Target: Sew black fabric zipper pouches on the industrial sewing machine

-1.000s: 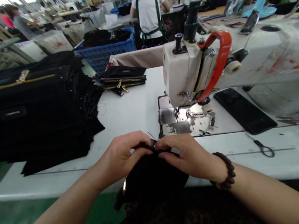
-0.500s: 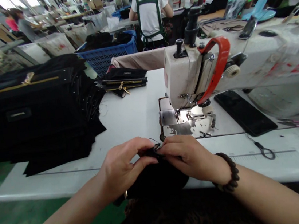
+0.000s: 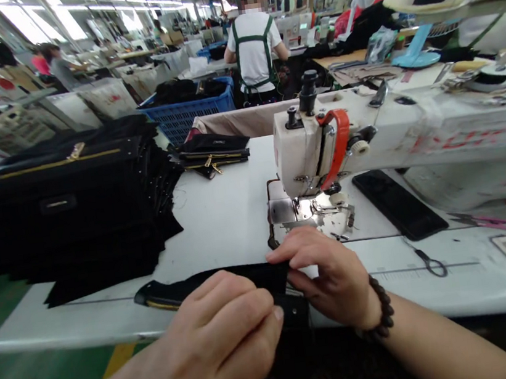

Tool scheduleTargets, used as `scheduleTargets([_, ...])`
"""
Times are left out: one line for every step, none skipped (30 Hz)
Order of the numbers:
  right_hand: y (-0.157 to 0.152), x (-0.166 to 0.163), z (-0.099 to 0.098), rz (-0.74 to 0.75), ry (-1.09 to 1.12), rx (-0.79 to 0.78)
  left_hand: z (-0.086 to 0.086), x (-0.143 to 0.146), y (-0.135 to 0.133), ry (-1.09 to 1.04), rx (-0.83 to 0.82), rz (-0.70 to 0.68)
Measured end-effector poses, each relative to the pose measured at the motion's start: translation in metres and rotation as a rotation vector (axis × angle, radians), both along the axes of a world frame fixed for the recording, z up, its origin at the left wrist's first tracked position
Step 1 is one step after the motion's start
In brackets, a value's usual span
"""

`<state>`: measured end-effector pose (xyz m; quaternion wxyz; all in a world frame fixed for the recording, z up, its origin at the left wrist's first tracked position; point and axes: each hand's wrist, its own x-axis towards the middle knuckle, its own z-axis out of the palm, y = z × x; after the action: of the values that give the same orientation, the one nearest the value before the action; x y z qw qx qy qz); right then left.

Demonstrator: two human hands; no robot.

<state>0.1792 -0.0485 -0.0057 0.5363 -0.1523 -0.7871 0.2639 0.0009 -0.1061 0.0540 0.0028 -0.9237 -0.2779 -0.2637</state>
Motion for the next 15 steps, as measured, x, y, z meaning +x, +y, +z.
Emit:
scheduleTargets([0.000,-0.001,-0.002,-0.006,0.007,-0.010,-0.003,0.001,0.000,0.012,0.036,-0.007])
scheduleTargets([-0.001,-0.001,-0.004,-0.019,-0.001,-0.012,-0.006,0.002,0.000,0.023,0.063,-0.015])
scheduleTargets([-0.002,0.000,-0.007,-0.050,-0.015,-0.013,-0.010,0.002,0.000,0.028,0.084,-0.018])
scheduleTargets([-0.003,0.001,-0.008,-0.107,-0.028,-0.025,-0.014,0.002,0.000,0.033,0.102,-0.023])
scheduleTargets([-0.004,0.002,-0.010,-0.175,-0.037,-0.052,-0.018,0.002,0.001,0.039,0.116,-0.024])
scheduleTargets([-0.006,0.004,-0.011,-0.234,-0.053,-0.100,-0.022,0.001,0.001,0.043,0.127,-0.023])
scheduleTargets([-0.008,0.006,-0.011,-0.259,-0.086,-0.171,-0.025,0.000,0.001,0.048,0.136,-0.020])
scheduleTargets([-0.010,0.008,-0.011,-0.239,-0.135,-0.263,-0.028,0.000,0.002,0.052,0.142,-0.016])
scheduleTargets([-0.012,0.010,-0.011,-0.178,-0.190,-0.373,-0.030,-0.001,0.002,0.057,0.145,-0.016])
scheduleTargets([-0.014,0.012,-0.011,-0.089,-0.244,-0.500,-0.032,-0.001,0.002,0.060,0.147,-0.017])
scheduleTargets([-0.015,0.013,-0.011,0.004,-0.280,-0.639,-0.033,-0.001,0.003,0.061,0.145,-0.025])
scheduleTargets([-0.016,0.014,-0.012,0.085,-0.289,-0.781,-0.034,-0.001,0.003,0.062,0.138,-0.040])
scheduleTargets([-0.017,0.014,-0.014,0.146,-0.266,-0.913,-0.035,0.000,0.004,0.059,0.131,-0.053])
scheduleTargets([-0.017,0.014,-0.015,0.190,-0.218,-1.028,-0.036,0.000,0.004,0.054,0.124,-0.066])
scheduleTargets([-0.018,0.013,-0.017,0.222,-0.155,-1.124,-0.037,0.001,0.004,0.048,0.116,-0.076])
